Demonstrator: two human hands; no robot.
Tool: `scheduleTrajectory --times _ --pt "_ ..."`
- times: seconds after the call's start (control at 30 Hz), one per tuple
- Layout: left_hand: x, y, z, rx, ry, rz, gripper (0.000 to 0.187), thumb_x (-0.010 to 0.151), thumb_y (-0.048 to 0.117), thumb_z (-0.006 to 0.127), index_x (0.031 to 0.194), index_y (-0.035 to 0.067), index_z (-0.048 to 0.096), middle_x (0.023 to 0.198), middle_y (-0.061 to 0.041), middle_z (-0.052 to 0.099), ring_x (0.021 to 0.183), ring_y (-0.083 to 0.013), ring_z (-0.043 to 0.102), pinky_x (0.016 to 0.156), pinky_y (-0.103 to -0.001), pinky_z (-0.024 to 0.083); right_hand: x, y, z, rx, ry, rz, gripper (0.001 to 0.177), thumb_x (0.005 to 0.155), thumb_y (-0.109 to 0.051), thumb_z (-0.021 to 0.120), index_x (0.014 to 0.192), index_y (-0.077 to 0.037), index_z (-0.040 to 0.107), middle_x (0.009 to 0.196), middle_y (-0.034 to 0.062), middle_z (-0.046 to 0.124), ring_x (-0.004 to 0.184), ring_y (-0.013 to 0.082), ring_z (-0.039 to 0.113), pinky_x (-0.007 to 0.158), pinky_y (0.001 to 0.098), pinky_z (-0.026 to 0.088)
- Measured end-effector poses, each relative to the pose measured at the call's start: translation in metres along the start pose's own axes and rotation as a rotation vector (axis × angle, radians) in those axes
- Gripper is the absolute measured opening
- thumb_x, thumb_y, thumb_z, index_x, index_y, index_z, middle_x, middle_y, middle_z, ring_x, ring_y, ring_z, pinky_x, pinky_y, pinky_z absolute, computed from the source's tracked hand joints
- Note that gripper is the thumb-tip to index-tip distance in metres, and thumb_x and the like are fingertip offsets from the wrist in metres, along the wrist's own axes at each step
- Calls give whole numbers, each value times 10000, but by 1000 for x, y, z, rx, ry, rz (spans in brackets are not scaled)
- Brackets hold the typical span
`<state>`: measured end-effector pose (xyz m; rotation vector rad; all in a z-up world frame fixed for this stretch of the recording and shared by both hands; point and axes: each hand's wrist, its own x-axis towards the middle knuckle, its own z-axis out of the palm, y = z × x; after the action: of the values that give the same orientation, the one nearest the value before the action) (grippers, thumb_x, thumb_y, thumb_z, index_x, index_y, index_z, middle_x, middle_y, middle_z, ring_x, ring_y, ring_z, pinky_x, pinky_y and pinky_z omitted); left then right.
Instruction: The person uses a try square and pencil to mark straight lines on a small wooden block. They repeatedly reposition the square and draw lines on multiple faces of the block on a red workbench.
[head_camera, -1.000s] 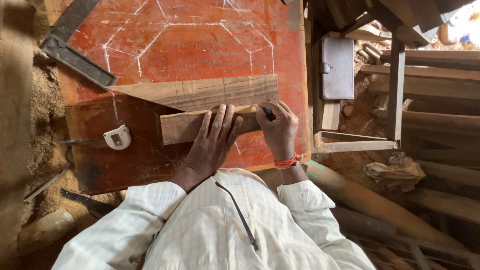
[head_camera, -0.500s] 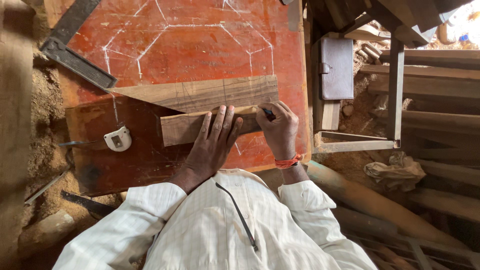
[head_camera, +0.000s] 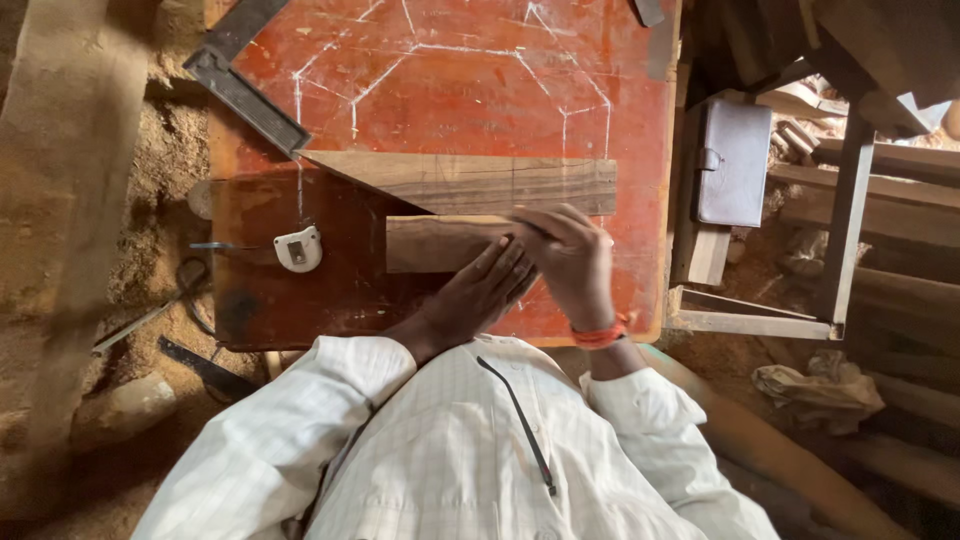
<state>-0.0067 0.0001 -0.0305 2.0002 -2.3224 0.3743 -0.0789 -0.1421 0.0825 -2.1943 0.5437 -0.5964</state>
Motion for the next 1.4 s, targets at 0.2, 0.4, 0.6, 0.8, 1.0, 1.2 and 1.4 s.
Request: scheduleTrajectory --times 0.2,0.4,0.6,0.8,1.0,1.2,1.4 --pt "3 19 45 158 147 -116 588 1051 340 451 1588 107 398 1631 -111 361 1533 -286 301 1274 -489 221 20 -7 36 -108 -111 50 114 836 -132 783 915 -50 777 828 84 738 704 189 709 652 311 565" --pt "4 23 56 126 146 -109 592 1032 347 479 1562 90 424 1610 -105 398 1515 -264 340 1261 -475 247 20 2 40 -156 -128 -19 125 819 -140 795 901 -53 760 840 83 740 744 215 720 678 325 571" --pt "3 23 55 62 195 -127 569 1059 350 475 1556 76 441 1583 -120 438 1501 -287 363 1265 -484 248 17 6 42 -160 -121 -29 117 827 -135 799 908 -60 763 850 80 744 756 219 725 679 326 574" --pt "1 21 49 183 96 -57 573 1005 326 487 1528 98 446 1564 -81 438 1483 -254 366 1250 -477 257 17 4 42 -153 -114 -49 110 832 -121 789 922 -62 766 881 83 755 788 224 733 708 330 585" --pt "3 21 51 120 166 -118 546 1026 314 503 1523 92 461 1547 -74 460 1485 -245 378 1267 -471 252 18 3 42 -144 -132 -33 115 837 -130 782 927 -61 763 884 74 758 792 210 742 712 319 593" --pt "2 25 60 107 168 -114 538 1039 318 507 1526 90 471 1546 -77 457 1485 -249 372 1273 -477 247 18 1 41 -162 -143 -20 113 831 -135 781 912 -59 762 864 77 748 771 211 733 694 323 586" --pt "3 24 53 141 113 -96 590 1001 340 499 1540 107 443 1575 -67 431 1490 -254 351 1258 -485 238 16 7 42 -154 -151 0 109 824 -132 780 896 -55 753 847 77 738 752 211 725 683 324 581"
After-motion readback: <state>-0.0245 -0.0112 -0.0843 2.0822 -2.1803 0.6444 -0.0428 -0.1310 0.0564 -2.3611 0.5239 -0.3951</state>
